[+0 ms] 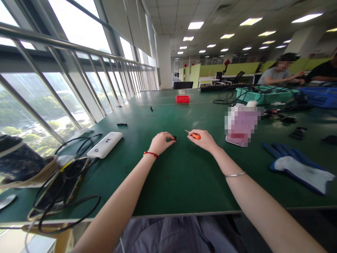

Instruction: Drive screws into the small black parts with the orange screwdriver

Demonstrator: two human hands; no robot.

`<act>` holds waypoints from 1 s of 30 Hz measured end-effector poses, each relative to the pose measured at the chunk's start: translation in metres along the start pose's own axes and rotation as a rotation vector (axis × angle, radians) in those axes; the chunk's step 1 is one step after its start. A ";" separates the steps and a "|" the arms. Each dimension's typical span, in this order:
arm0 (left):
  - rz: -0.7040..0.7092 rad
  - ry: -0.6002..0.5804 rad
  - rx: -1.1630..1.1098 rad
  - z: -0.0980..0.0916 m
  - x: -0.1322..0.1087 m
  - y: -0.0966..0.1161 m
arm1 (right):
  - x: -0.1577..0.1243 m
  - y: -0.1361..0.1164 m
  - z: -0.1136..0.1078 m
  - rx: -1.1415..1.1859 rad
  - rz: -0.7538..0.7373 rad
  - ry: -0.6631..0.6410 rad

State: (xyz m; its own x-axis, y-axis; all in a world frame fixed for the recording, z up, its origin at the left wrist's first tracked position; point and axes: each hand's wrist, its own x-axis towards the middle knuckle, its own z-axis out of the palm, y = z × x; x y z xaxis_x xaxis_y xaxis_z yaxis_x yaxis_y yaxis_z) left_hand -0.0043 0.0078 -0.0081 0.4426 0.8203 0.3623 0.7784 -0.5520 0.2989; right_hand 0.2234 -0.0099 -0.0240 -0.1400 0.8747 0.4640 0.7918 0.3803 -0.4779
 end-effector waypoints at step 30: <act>-0.916 0.194 0.317 -0.068 -0.038 -0.094 | 0.001 0.002 0.003 0.016 -0.017 -0.036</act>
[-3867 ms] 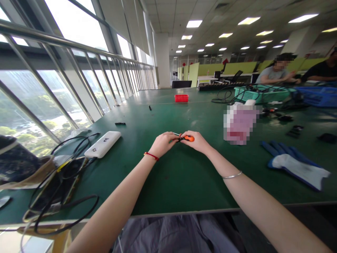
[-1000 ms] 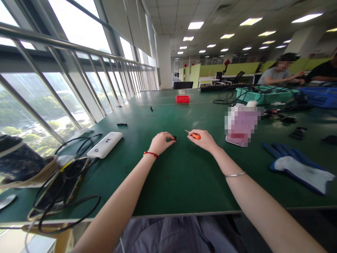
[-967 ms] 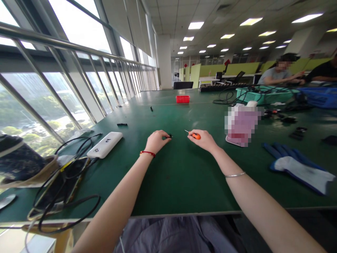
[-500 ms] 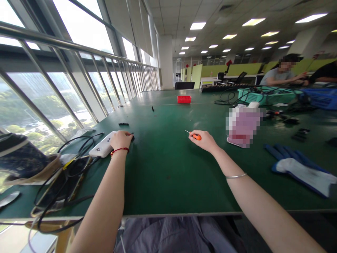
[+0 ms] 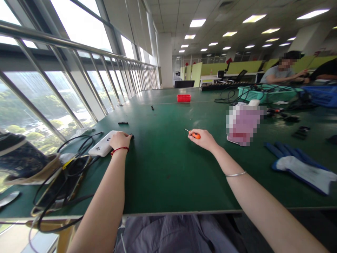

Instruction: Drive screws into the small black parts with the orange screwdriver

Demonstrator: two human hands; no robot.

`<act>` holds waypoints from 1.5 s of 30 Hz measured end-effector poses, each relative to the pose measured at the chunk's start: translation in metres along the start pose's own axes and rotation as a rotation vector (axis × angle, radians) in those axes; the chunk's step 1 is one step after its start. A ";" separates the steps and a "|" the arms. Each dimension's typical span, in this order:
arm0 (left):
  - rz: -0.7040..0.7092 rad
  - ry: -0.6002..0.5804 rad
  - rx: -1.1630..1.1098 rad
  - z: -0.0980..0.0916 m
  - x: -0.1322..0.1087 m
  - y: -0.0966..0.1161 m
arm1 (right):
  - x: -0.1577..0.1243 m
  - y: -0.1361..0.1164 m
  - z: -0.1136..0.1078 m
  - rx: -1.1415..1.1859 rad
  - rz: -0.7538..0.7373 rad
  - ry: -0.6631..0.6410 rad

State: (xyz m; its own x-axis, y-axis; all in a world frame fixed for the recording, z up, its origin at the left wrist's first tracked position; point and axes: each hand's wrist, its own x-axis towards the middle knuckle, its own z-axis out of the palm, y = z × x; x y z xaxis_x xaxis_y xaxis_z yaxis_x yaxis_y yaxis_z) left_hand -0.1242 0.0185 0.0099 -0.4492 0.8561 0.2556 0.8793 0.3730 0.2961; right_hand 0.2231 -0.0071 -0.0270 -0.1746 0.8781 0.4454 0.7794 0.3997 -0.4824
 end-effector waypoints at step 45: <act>0.047 0.022 0.062 0.007 -0.001 0.006 | -0.001 -0.004 -0.001 0.001 0.027 -0.038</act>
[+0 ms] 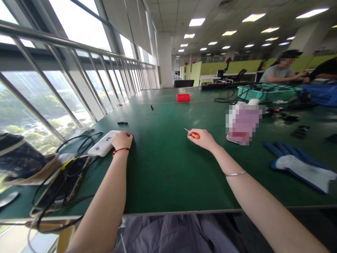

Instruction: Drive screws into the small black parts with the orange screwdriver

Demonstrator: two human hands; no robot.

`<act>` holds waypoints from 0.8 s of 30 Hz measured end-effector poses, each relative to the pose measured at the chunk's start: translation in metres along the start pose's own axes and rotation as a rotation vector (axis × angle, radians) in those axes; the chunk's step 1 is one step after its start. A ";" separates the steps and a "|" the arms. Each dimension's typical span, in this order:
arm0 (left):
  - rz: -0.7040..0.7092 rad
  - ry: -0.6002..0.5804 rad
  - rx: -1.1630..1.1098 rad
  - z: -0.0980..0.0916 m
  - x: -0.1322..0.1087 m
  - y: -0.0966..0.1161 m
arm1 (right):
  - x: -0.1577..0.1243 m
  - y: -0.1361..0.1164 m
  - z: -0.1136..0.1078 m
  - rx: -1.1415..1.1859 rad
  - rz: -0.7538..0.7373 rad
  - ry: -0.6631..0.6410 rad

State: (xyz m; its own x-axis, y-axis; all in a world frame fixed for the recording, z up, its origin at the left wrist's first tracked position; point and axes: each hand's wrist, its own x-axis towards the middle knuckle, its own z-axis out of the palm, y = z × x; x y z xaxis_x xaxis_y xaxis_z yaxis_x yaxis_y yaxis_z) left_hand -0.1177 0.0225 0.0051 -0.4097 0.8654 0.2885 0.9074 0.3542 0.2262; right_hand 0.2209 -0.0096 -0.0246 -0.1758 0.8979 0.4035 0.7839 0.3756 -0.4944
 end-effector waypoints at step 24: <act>0.048 -0.066 -0.047 -0.004 0.003 -0.008 | 0.000 0.001 0.001 0.003 -0.016 0.002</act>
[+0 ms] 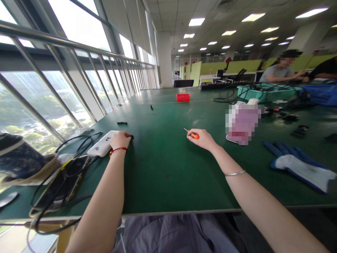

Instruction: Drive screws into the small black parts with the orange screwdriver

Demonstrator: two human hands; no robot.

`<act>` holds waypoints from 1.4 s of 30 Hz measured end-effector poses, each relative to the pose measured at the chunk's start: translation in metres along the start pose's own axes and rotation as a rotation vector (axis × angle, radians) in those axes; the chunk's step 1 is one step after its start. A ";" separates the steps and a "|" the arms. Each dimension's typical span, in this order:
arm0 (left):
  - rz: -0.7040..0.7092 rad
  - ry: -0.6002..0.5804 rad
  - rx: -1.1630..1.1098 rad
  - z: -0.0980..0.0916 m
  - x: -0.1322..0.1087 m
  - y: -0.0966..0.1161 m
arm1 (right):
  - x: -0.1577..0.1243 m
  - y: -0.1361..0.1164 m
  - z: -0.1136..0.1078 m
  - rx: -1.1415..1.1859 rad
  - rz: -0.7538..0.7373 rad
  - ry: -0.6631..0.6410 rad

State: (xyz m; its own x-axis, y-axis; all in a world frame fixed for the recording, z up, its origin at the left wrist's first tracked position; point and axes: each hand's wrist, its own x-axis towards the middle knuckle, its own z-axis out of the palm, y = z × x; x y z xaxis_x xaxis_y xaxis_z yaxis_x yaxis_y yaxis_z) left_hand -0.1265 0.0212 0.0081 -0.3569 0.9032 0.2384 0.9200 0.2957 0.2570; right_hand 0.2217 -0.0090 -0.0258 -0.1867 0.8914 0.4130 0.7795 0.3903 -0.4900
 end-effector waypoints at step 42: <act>0.656 -0.498 -0.895 0.047 -0.070 0.112 | -0.003 -0.029 0.000 -0.112 -0.223 -0.039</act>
State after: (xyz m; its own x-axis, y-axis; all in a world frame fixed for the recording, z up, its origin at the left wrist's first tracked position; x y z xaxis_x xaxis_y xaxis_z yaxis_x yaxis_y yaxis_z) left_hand 0.0088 0.0051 -0.0237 0.4162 0.8796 0.2304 0.3958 -0.4034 0.8250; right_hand 0.1992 -0.0235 -0.0130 -0.3828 0.7948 0.4709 0.7770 0.5527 -0.3012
